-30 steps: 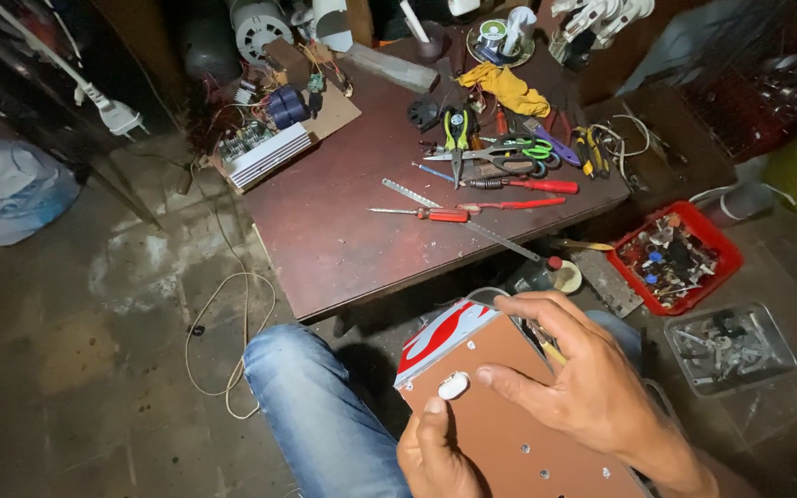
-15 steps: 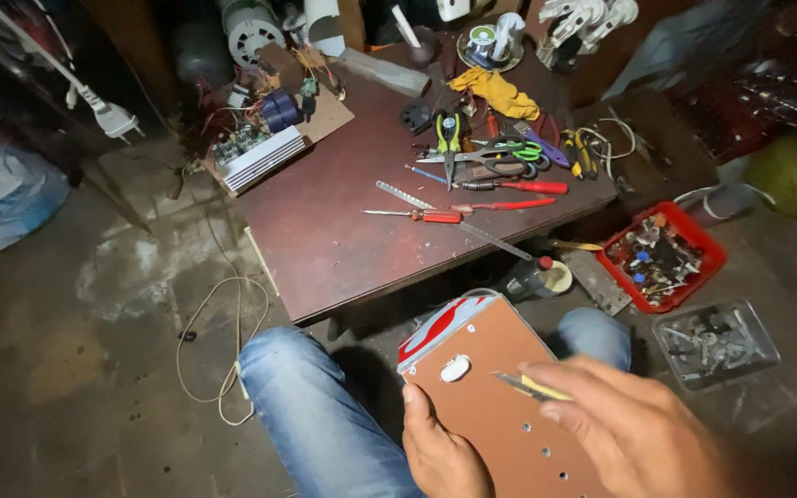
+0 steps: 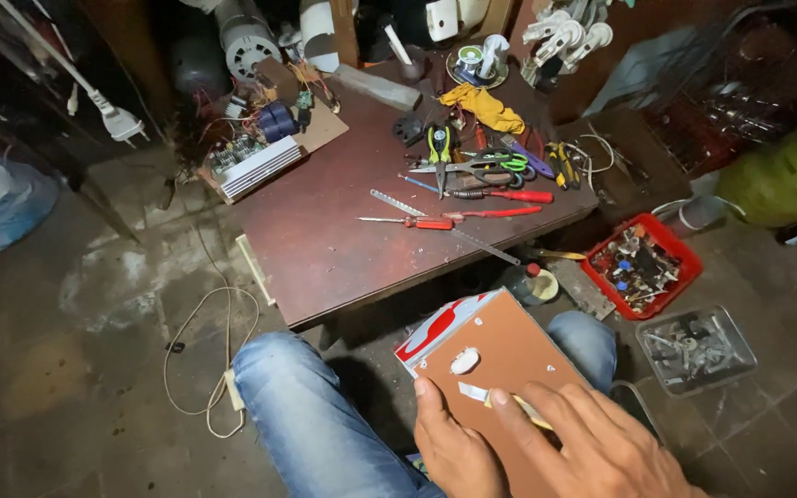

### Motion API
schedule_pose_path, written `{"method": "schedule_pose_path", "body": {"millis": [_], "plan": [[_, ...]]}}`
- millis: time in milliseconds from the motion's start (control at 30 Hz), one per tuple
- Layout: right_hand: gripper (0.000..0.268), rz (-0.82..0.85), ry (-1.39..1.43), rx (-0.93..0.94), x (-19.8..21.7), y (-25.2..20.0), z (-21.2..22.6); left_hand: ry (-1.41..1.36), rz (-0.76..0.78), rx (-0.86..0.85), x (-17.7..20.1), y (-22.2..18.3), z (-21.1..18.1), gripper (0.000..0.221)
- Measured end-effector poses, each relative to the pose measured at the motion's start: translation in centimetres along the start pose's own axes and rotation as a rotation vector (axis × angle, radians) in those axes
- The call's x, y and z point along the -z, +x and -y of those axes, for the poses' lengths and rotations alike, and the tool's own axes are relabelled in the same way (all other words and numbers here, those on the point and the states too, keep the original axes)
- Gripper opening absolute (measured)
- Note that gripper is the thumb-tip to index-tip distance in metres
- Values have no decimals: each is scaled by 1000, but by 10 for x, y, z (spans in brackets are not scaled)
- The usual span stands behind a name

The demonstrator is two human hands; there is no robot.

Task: Assembling a custom enclosure by screwing a brown plate to a white and red box and applying adhesive.

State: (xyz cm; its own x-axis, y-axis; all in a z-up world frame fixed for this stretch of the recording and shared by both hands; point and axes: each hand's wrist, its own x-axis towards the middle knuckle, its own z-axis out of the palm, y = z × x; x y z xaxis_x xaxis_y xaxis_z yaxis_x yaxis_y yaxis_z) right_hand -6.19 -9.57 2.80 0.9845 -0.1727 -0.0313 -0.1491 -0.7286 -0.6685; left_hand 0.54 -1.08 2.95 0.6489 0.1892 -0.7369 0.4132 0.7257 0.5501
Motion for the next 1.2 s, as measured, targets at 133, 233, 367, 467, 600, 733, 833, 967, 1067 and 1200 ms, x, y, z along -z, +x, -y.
{"method": "schedule_pose_path", "body": {"millis": [133,233,367,467,600,733,833,967,1067,1200], "plan": [[55,-4,-15,11,-3,4,-2,-3,-1,3,9,7,6,50],[55,-4,-27,23,-8,7,-3,-8,-4,4,8,8,7,50],[55,-1,-40,37,-14,5,-6,-13,-12,5,9,9,9,50],[54,-2,-47,38,-15,4,-2,-8,-15,9,9,10,9,50],[54,-3,-55,44,-16,5,0,-3,-21,11,16,19,19,51],[53,-2,-65,53,-21,2,1,-3,-28,13,7,9,10,51],[53,-4,-74,59,-21,4,4,-1,-30,15,6,8,10,51],[53,-7,-83,66,-17,9,4,2,-34,16,11,13,13,51],[52,-11,-92,77,-17,11,-1,0,-34,15,7,8,6,51],[52,-12,-103,87,-25,9,-17,0,-39,16,1,4,1,52]]}}
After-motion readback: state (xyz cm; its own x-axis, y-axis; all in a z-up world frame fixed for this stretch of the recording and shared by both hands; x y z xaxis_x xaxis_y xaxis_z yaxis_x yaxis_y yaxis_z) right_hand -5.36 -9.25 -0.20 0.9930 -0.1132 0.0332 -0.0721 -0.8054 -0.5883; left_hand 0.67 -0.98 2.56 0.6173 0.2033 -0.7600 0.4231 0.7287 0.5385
